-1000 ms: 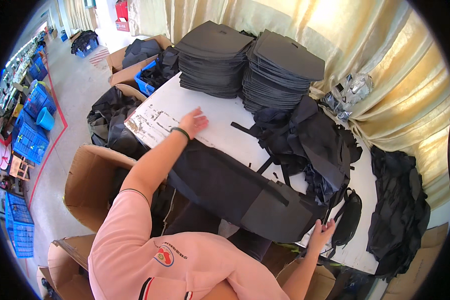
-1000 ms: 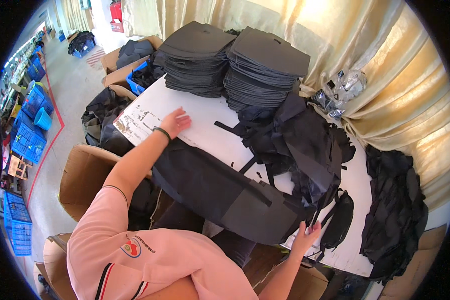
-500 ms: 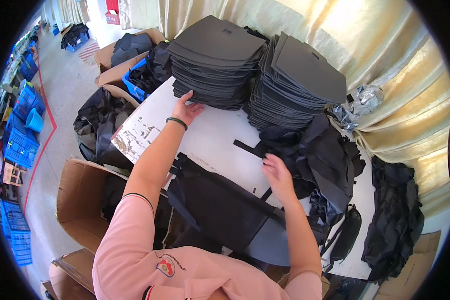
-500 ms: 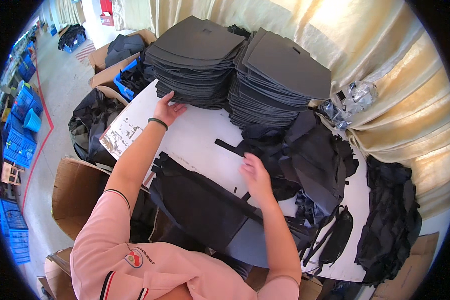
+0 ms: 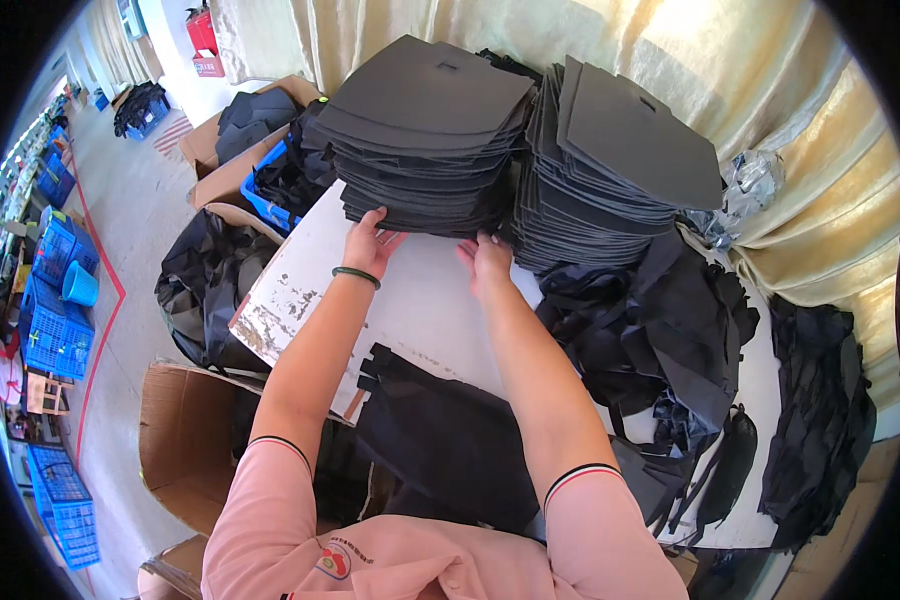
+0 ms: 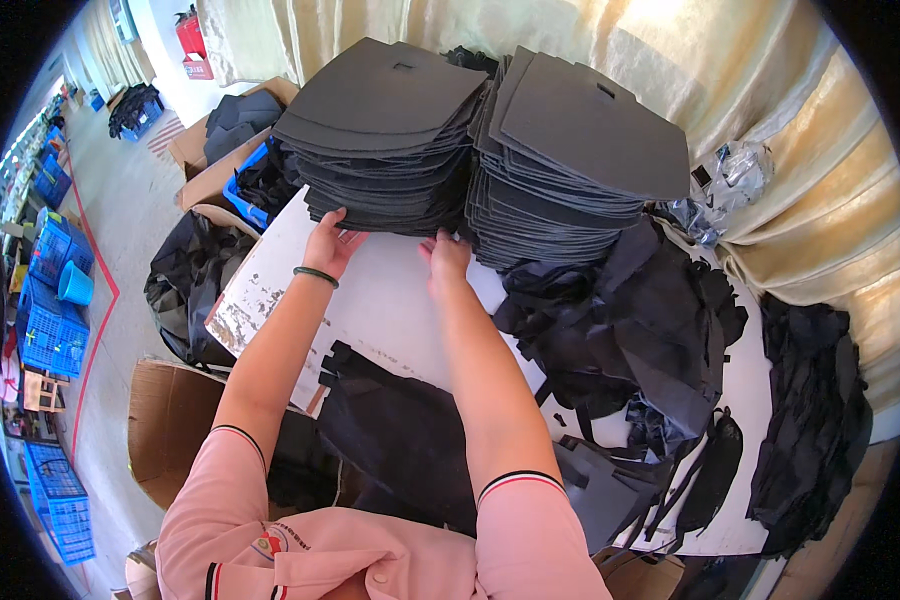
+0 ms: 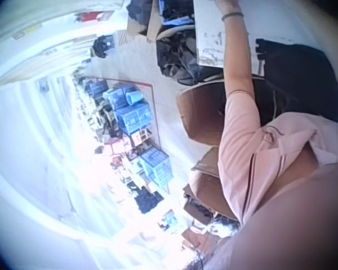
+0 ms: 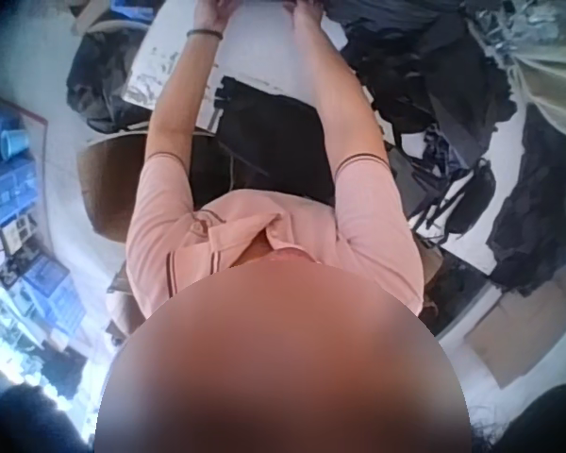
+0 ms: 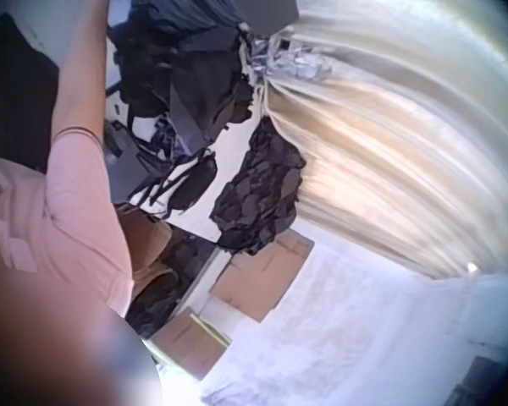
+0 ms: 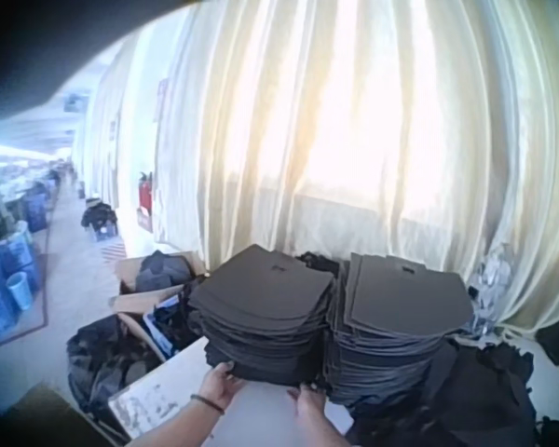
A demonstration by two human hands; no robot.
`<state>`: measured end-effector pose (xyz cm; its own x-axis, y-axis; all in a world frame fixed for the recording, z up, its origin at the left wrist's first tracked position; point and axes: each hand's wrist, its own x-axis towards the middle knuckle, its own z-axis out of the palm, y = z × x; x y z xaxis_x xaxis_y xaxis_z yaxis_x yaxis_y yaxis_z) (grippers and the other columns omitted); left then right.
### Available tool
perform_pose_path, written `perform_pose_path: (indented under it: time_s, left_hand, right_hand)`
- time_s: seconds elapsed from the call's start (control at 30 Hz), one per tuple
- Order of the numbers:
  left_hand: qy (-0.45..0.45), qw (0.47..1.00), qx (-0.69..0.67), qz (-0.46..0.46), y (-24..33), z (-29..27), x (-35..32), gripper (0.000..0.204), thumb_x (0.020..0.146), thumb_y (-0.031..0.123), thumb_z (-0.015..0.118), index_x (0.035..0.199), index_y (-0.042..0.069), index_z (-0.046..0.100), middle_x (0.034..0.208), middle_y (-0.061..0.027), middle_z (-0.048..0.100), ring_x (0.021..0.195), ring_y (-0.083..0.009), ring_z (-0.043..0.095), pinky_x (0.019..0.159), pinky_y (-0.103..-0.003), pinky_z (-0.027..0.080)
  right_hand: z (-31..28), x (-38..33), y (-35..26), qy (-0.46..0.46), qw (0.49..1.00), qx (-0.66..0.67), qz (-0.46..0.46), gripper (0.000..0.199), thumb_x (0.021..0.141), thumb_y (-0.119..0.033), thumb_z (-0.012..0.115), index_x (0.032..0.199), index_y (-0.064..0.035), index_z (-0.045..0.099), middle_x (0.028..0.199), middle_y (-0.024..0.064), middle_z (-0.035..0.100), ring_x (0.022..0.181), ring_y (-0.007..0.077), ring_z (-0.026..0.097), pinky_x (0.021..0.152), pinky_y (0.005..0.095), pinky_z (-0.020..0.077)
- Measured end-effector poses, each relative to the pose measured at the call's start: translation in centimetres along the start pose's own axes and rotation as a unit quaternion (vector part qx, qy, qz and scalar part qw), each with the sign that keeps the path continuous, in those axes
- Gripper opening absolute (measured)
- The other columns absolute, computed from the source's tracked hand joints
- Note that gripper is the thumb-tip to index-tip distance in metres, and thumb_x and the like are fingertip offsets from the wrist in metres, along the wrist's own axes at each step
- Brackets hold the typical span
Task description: The person is inspecting and folding black fabric pieces at a workstation in a factory setting.
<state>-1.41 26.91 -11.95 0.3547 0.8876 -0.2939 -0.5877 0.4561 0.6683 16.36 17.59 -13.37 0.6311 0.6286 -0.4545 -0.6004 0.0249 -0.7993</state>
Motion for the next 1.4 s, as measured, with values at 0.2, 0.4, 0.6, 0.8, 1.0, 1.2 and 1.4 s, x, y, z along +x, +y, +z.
perform_pose_path:
  time_s: [0.2,0.4,0.6,0.8,1.0,1.2,1.4]
  left_hand:
    - [0.01,1.0,0.011,0.001,0.5,-0.5,0.0,0.024,0.091,0.017,0.064,0.112,0.007,0.057,0.112,-0.0083,0.06,0.106,-0.0271,0.059,0.101,-0.047,0.05]
    - [0.002,1.0,0.023,0.004,1.9,-3.1,-1.6,0.022,0.092,0.018,0.064,0.111,0.008,0.06,0.115,-0.0066,0.061,0.107,-0.0266,0.059,0.102,-0.048,0.049]
    - [-0.019,1.0,0.02,-0.01,3.7,-7.9,-6.7,0.015,0.094,0.018,0.06,0.106,0.009,0.062,0.113,-0.0052,0.064,0.109,-0.0264,0.059,0.102,-0.049,0.048]
    - [-0.069,0.996,0.046,-0.043,4.6,-10.5,-12.8,0.011,0.095,0.018,0.057,0.102,0.012,0.062,0.112,-0.0043,0.065,0.107,-0.0257,0.06,0.1,-0.049,0.049]
    - [-0.073,0.995,0.047,-0.054,4.0,-10.1,-13.8,0.012,0.092,0.019,0.061,0.102,0.012,0.063,0.113,-0.0047,0.066,0.106,-0.0268,0.061,0.1,-0.052,0.049]
    - [-0.076,0.992,0.066,-0.078,3.8,-9.6,-11.8,0.013,0.091,0.016,0.062,0.102,0.01,0.063,0.111,-0.0048,0.064,0.105,-0.0276,0.059,0.1,-0.054,0.049]
    - [-0.052,0.992,0.08,-0.077,3.4,-9.0,-11.3,0.013,0.091,0.017,0.062,0.102,0.011,0.062,0.112,-0.0055,0.064,0.106,-0.0274,0.058,0.102,-0.054,0.048]
  right_hand:
    - [0.5,0.4,-0.1,-0.015,0.994,-0.093,-0.061,0.045,0.098,-0.008,0.058,0.137,0.0045,0.04,0.123,0.0178,0.057,0.089,0.0267,0.068,0.071,0.0414,0.0648]
    - [0.3,-1.3,1.1,-0.06,0.99,-0.111,-0.055,0.044,0.094,-0.009,0.061,0.131,0.0066,0.044,0.114,0.0177,0.062,0.08,0.0264,0.07,0.068,0.0383,0.0628]
    - [-0.6,-7.3,3.8,-0.078,0.989,-0.12,-0.024,0.037,0.092,-0.009,0.061,0.122,0.006,0.046,0.106,0.0163,0.065,0.08,0.0242,0.07,0.07,0.0366,0.0607]
    - [-3.6,-14.1,4.9,-0.099,0.988,-0.119,0.014,0.041,0.092,-0.009,0.061,0.125,0.0043,0.04,0.106,0.0181,0.063,0.083,0.0246,0.07,0.072,0.0369,0.0608]
    - [-5.1,-15.2,4.1,-0.12,0.976,-0.181,0.022,0.037,0.092,-0.014,0.067,0.116,0.0047,0.048,0.103,0.0152,0.063,0.083,0.0234,0.07,0.069,0.0347,0.0603]
    - [-10.4,-17.5,0.6,-0.184,0.93,-0.312,-0.064,0.041,0.091,-0.023,0.073,0.121,0.0006,0.058,0.093,0.0113,0.067,0.083,0.0187,0.068,0.071,0.0306,0.0573]
    - [-24.6,-21.5,-11.4,-0.03,0.776,-0.468,-0.421,0.027,0.083,-0.009,0.073,0.109,-0.0053,0.069,0.093,0.0117,0.07,0.086,0.0242,0.069,0.078,0.0361,0.055]
